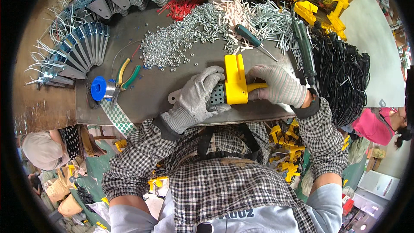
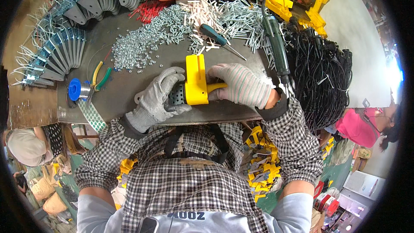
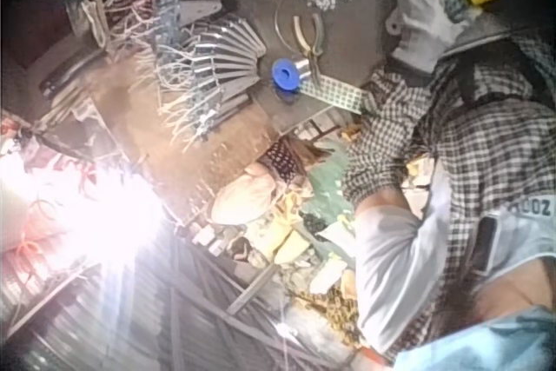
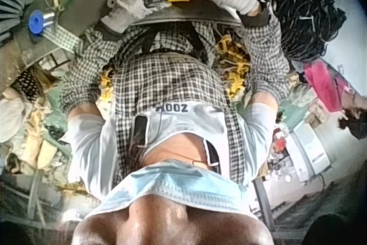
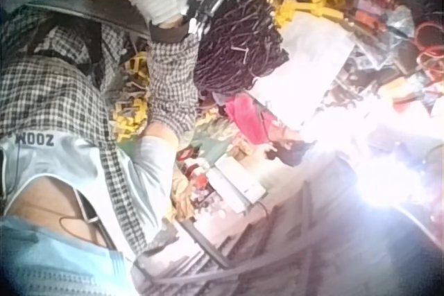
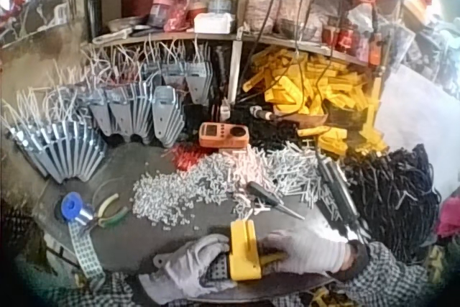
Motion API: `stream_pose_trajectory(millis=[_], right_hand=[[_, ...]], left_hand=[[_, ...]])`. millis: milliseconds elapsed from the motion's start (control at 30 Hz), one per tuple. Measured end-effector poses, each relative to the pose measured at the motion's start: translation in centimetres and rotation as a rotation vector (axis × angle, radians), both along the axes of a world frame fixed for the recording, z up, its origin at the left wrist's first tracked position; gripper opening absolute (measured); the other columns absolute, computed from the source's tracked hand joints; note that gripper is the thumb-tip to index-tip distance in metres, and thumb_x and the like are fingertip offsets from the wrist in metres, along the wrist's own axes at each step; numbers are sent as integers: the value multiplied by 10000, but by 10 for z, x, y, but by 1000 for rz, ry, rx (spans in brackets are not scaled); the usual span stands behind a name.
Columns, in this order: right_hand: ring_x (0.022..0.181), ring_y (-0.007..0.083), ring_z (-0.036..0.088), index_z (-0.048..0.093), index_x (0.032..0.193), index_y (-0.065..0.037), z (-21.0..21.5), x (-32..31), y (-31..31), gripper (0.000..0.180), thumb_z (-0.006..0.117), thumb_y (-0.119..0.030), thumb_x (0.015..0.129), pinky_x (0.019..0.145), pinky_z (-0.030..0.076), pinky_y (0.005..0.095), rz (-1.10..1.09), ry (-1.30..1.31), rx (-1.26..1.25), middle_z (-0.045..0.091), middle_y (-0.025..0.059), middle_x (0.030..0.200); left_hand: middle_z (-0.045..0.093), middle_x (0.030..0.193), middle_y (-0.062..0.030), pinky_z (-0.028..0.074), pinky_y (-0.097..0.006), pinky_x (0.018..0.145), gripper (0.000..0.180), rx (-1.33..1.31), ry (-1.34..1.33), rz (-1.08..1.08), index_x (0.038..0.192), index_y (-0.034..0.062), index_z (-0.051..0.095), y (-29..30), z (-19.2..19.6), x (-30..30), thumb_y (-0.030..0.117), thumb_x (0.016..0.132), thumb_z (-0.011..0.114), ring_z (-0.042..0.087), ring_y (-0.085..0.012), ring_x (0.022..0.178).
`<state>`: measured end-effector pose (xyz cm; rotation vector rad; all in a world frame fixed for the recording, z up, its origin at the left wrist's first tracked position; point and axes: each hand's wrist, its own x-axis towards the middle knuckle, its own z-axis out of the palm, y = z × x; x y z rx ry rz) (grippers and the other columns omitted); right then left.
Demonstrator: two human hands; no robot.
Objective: The person assembles electrical wires and metal brackets into yellow plastic housings using an electric screwdriver to secure screws and a soldering iron to connect solder wire.
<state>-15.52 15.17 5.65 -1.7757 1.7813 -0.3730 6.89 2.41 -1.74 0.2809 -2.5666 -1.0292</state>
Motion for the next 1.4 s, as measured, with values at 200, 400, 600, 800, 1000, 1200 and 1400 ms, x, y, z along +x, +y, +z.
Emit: stream_pose_trajectory(millis=[200,400,600,800,1000,1200,1400], right_hand=[[961,362,609,592,1074,-44,-1,4,6,407,746,-214,738,825,503,429,7,100,-42,591,145,1020],[908,346,613,612,1027,-56,-3,-3,17,338,705,-238,758,785,507,418,5,161,-279,599,142,933],[839,304,662,530,1132,-92,-34,-111,27,505,752,-367,772,724,538,417,-872,961,-138,627,138,956],[811,265,663,592,1143,-93,-20,-137,40,486,780,-309,750,715,531,381,-982,404,-619,662,153,904],[839,181,634,585,1155,-3,39,-88,56,412,744,-174,816,824,539,351,-866,-1091,-756,626,62,892],[760,155,545,525,1123,-3,11,-32,44,385,663,-296,915,914,489,418,-934,-1685,-1031,536,4,774],[747,162,543,626,961,-68,-23,-8,28,291,788,-230,781,803,505,387,-1108,-1833,-1075,526,4,795]], left_hand=[[429,1389,-135,489,-425,942,856,-113,123,-18,1360,86,424,2,4,-17,370,655,819,565,-330,1083],[433,1404,-62,538,-400,797,850,-346,-166,-93,1378,120,431,9,13,-39,191,605,776,595,-282,936],[450,1374,-147,501,-445,895,751,-263,-52,-103,1321,88,464,11,12,-39,157,621,730,572,-355,1091],[443,1371,-169,512,-449,880,794,-271,-24,-132,1346,102,440,9,17,-45,165,623,761,585,-378,1067],[425,1383,-140,512,-456,858,839,-276,-56,-131,1368,112,414,11,18,-41,184,617,780,577,-358,1052],[401,1369,-198,511,-465,891,851,-286,-38,-150,1397,100,368,11,11,-42,182,658,783,547,-407,1123],[381,1371,-219,493,-473,929,882,-302,-49,-152,1417,95,339,12,11,-42,205,669,793,512,-424,1174]])
